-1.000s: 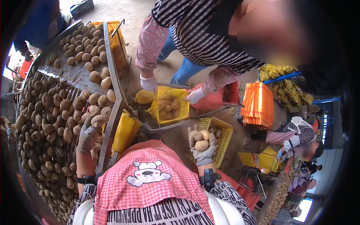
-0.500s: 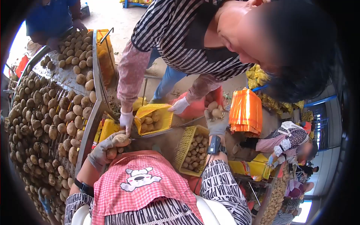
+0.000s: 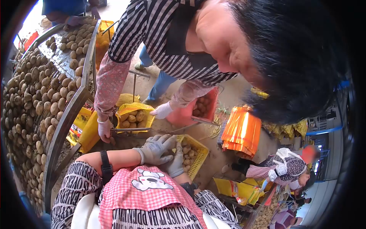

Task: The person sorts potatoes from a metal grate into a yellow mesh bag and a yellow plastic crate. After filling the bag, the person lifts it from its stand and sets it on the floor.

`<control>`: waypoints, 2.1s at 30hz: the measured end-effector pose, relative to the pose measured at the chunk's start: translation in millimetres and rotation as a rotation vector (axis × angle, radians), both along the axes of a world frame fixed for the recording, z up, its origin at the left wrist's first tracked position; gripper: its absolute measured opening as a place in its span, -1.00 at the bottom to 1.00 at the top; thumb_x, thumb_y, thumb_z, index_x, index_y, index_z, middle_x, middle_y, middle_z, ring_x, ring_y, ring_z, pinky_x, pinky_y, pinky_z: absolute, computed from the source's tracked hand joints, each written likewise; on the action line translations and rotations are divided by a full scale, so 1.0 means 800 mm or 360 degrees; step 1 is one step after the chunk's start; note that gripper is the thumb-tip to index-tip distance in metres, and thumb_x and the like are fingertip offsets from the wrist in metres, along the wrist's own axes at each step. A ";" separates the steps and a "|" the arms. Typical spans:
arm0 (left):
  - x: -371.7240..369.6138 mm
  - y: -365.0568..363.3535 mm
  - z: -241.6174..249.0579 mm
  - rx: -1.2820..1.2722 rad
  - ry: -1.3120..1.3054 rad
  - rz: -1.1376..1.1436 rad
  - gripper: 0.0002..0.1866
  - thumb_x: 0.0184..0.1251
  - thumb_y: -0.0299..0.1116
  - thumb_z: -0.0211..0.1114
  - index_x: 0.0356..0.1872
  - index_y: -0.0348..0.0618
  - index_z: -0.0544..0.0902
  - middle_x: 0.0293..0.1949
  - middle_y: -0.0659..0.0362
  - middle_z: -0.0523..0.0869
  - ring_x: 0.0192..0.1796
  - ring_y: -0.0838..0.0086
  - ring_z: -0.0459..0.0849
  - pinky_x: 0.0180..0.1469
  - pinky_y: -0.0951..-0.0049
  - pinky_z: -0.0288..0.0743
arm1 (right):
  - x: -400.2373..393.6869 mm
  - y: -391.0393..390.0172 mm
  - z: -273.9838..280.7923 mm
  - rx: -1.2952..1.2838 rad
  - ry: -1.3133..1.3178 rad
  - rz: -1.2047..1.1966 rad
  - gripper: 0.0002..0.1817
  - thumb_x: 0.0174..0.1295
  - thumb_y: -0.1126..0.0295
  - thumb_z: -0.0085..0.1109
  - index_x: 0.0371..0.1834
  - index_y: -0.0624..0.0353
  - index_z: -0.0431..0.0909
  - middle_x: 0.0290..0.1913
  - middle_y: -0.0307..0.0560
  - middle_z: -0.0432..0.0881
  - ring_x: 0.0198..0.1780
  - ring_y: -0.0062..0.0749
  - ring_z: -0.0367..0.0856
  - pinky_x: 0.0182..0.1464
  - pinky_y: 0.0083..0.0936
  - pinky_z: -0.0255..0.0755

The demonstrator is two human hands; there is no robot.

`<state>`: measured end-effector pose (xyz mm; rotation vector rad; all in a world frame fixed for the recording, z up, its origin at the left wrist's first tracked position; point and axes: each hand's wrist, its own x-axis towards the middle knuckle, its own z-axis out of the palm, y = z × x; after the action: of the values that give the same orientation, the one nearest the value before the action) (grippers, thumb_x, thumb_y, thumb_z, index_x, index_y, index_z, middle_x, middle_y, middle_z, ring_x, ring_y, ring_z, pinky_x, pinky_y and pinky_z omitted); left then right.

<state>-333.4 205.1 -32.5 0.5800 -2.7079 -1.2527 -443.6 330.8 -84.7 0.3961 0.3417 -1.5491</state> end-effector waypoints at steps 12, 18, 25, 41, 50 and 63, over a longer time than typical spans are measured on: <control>0.126 -0.023 -0.016 0.0610 -0.0499 0.0688 -0.57 0.47 -0.04 0.15 0.18 -0.07 0.64 0.16 -0.04 0.69 0.25 0.08 0.63 0.34 0.15 0.44 | -0.276 -0.096 0.073 0.0182 0.1050 -0.0248 -0.36 0.46 0.05 -0.01 0.41 0.32 0.34 0.34 0.20 0.50 0.31 0.10 0.51 0.27 -0.21 0.56; 0.417 -0.029 -0.119 0.0853 -0.0596 0.1874 -0.59 0.45 0.01 0.22 -0.31 -0.14 0.78 -0.34 0.11 0.81 -0.21 0.33 0.78 -0.06 0.26 0.59 | -0.038 -0.076 -0.066 0.0163 0.0551 0.0142 -0.48 0.54 0.05 -0.09 0.29 0.24 0.52 0.27 0.03 0.64 0.28 -0.22 0.64 0.09 -0.34 0.72; 0.529 0.007 -0.252 0.1057 -0.0485 0.2661 -0.57 0.34 0.07 0.27 -0.17 -0.10 0.79 -0.25 0.08 0.83 -0.20 0.28 0.81 0.05 0.22 0.58 | 0.181 -0.054 -0.023 0.1019 0.1107 0.1147 -0.53 0.49 0.14 -0.03 0.28 0.23 0.54 0.18 -0.05 0.67 0.17 -0.27 0.65 0.16 -0.32 0.59; 0.509 -0.018 -0.586 0.1464 -0.0338 0.3172 -0.76 0.36 -0.19 0.28 -0.11 -0.07 0.76 -0.21 0.15 0.81 -0.21 0.44 0.72 -0.10 0.35 0.60 | 0.196 -0.044 -0.077 0.1387 0.1280 0.1532 -0.45 0.51 0.11 -0.14 0.45 0.16 0.39 0.37 0.01 0.52 0.33 -0.17 0.51 0.40 -0.28 0.38; 0.498 -0.031 -0.597 0.1464 -0.0245 0.3343 -0.75 0.38 -0.19 0.27 -0.08 -0.08 0.74 -0.18 0.14 0.81 -0.20 0.44 0.72 -0.09 0.34 0.60 | 0.190 -0.046 -0.119 0.1379 0.1183 0.1487 -0.48 0.51 0.13 -0.08 0.43 0.16 0.40 0.32 0.00 0.56 0.29 -0.19 0.55 0.33 -0.29 0.47; 0.519 -0.060 -0.507 0.1559 0.0038 0.3380 -0.74 0.41 -0.19 0.26 -0.04 -0.09 0.72 -0.14 0.13 0.81 -0.19 0.44 0.71 -0.06 0.34 0.60 | 0.219 -0.085 -0.097 0.1099 0.1049 0.1580 -0.51 0.55 0.16 -0.13 0.38 0.20 0.44 0.26 0.04 0.61 0.22 -0.20 0.61 0.24 -0.31 0.55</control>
<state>81.5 156.9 -437.7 2.2149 -0.0772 -1.2294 -268.0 262.9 -162.6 0.1628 1.3740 -0.4942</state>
